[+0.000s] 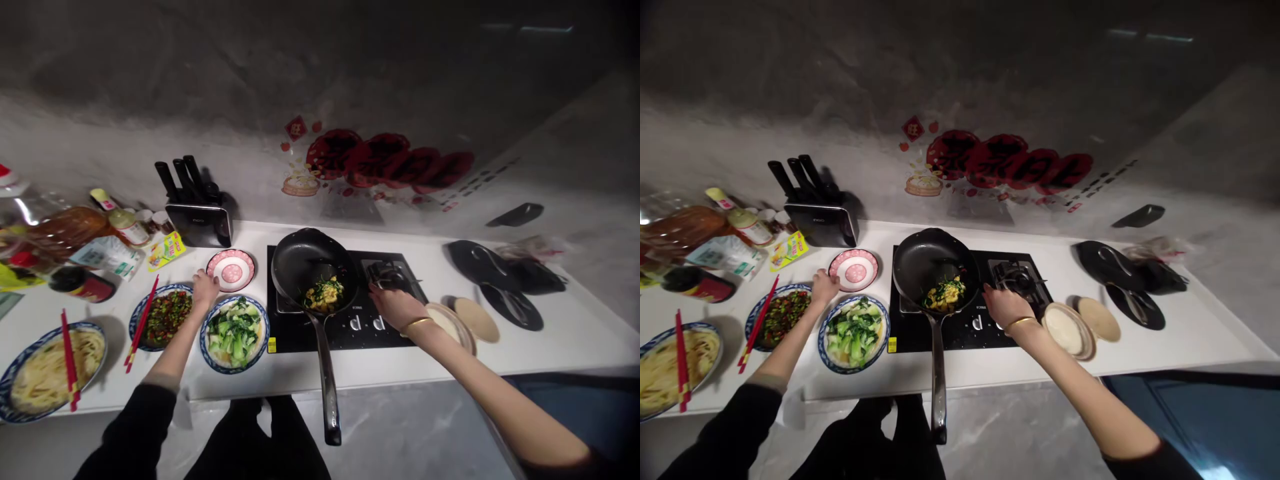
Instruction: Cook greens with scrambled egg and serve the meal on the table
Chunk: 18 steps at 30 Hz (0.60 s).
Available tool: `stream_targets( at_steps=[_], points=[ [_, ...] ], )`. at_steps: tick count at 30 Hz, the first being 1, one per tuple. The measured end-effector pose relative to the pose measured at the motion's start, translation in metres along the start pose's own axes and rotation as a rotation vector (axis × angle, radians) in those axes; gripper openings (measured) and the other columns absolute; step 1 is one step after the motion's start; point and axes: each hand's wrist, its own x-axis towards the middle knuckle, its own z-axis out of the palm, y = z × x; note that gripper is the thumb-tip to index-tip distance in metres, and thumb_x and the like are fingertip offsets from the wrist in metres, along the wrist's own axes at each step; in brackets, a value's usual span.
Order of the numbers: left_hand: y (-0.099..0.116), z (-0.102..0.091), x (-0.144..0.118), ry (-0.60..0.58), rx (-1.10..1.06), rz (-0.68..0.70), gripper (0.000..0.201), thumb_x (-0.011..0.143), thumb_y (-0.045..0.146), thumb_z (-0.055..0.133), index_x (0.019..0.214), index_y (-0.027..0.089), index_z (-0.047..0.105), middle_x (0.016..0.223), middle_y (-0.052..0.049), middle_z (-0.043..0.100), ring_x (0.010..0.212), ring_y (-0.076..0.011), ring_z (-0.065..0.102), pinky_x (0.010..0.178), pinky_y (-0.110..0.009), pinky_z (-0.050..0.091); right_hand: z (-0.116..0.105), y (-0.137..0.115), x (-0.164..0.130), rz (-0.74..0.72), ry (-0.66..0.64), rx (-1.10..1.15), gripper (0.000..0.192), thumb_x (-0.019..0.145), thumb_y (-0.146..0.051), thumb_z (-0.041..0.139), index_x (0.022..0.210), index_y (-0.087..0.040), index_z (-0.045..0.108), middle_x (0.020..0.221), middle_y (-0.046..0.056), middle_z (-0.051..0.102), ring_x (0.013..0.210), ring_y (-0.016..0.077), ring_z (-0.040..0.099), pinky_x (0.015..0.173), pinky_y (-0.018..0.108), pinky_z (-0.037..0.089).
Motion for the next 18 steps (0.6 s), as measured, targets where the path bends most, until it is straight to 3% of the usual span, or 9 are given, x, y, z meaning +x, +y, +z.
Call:
stream_targets(
  at_steps=[2, 3, 5, 7, 9, 10, 13, 15, 18],
  points=[
    [-0.006, -0.002, -0.039, 0.013, 0.068, 0.137, 0.024, 0.077, 0.028, 0.059, 0.095, 0.013, 0.056, 0.107, -0.017, 0.058, 0.109, -0.0301, 0.053, 0.083, -0.034, 0.043, -0.011, 0.004, -0.018, -0.014, -0.073, 0.004, 0.037, 0.091, -0.026, 0.035, 0.116, -0.018, 0.060, 0.092, 0.014, 0.071, 0.084, 0.0258, 0.068, 0.067, 0.032, 0.048],
    [-0.010, -0.001, -0.065, -0.074, 0.074, 0.205, 0.022, 0.078, 0.035, 0.057, 0.087, 0.015, 0.059, 0.095, -0.014, 0.062, 0.099, -0.0282, 0.058, 0.079, -0.033, 0.045, -0.017, 0.009, -0.027, -0.029, -0.100, 0.004, 0.035, 0.090, -0.025, 0.036, 0.112, -0.018, 0.063, 0.090, 0.013, 0.071, 0.084, 0.0257, 0.068, 0.067, 0.031, 0.048],
    [-0.019, 0.010, -0.124, -0.467, 0.019, 0.088, 0.033, 0.079, 0.047, 0.053, 0.067, 0.017, 0.061, 0.068, -0.009, 0.063, 0.072, -0.0241, 0.062, 0.066, -0.032, 0.048, -0.031, 0.020, -0.040, -0.043, -0.130, -0.006, 0.034, 0.090, -0.027, 0.037, 0.106, -0.021, 0.066, 0.088, 0.012, 0.072, 0.084, 0.0261, 0.068, 0.068, 0.032, 0.047],
    [-0.024, 0.030, -0.184, -0.891, -0.134, -0.131, 0.044, 0.077, 0.056, 0.050, 0.073, 0.015, 0.065, 0.070, -0.010, 0.066, 0.064, -0.0215, 0.062, 0.059, -0.030, 0.047, -0.040, 0.027, -0.038, -0.038, -0.118, -0.011, 0.035, 0.090, -0.030, 0.037, 0.108, -0.024, 0.066, 0.089, 0.011, 0.072, 0.084, 0.0266, 0.067, 0.070, 0.034, 0.047],
    [-0.022, 0.057, -0.234, -1.178, -0.378, -0.319, 0.045, 0.075, 0.056, 0.055, 0.086, 0.013, 0.065, 0.083, -0.012, 0.069, 0.073, -0.0205, 0.065, 0.065, -0.029, 0.048, -0.041, 0.025, -0.022, -0.034, -0.065, -0.007, 0.037, 0.091, -0.032, 0.035, 0.116, -0.024, 0.063, 0.093, 0.012, 0.072, 0.087, 0.0264, 0.067, 0.072, 0.034, 0.047],
    [-0.018, 0.070, -0.254, -1.251, -0.480, -0.381, 0.045, 0.073, 0.055, 0.059, 0.085, 0.011, 0.064, 0.084, -0.012, 0.068, 0.073, -0.0195, 0.065, 0.066, -0.028, 0.048, -0.038, 0.019, -0.012, -0.047, -0.025, -0.003, 0.039, 0.092, -0.032, 0.034, 0.120, -0.024, 0.060, 0.096, 0.012, 0.071, 0.088, 0.0260, 0.067, 0.073, 0.034, 0.048],
    [-0.004, 0.104, -0.289, -1.165, -0.787, -0.627, 0.046, 0.065, 0.050, 0.070, 0.084, 0.009, 0.060, 0.075, -0.009, 0.065, 0.068, -0.0165, 0.065, 0.068, -0.028, 0.048, -0.021, -0.003, 0.014, -0.099, 0.046, -0.011, 0.043, 0.093, -0.030, 0.032, 0.131, -0.021, 0.049, 0.100, 0.014, 0.069, 0.090, 0.0261, 0.066, 0.072, 0.034, 0.048],
    [0.003, 0.117, -0.297, -1.053, -0.899, -0.757, 0.045, 0.061, 0.046, 0.075, 0.083, 0.012, 0.056, 0.062, 0.000, 0.059, 0.054, -0.0107, 0.058, 0.057, -0.024, 0.046, -0.013, -0.010, 0.014, -0.132, 0.006, -0.017, 0.044, 0.093, -0.029, 0.031, 0.133, -0.019, 0.046, 0.099, 0.016, 0.069, 0.089, 0.0271, 0.067, 0.070, 0.035, 0.049],
    [0.005, 0.124, -0.298, -0.987, -0.916, -0.808, 0.048, 0.054, 0.049, 0.078, 0.071, 0.019, 0.045, 0.045, 0.011, 0.040, 0.032, -0.0024, 0.032, 0.035, -0.018, 0.024, -0.017, 0.005, -0.006, -0.174, -0.100, -0.009, 0.041, 0.092, -0.027, 0.034, 0.129, -0.019, 0.051, 0.098, 0.015, 0.070, 0.090, 0.0272, 0.066, 0.071, 0.034, 0.048]
  ],
)
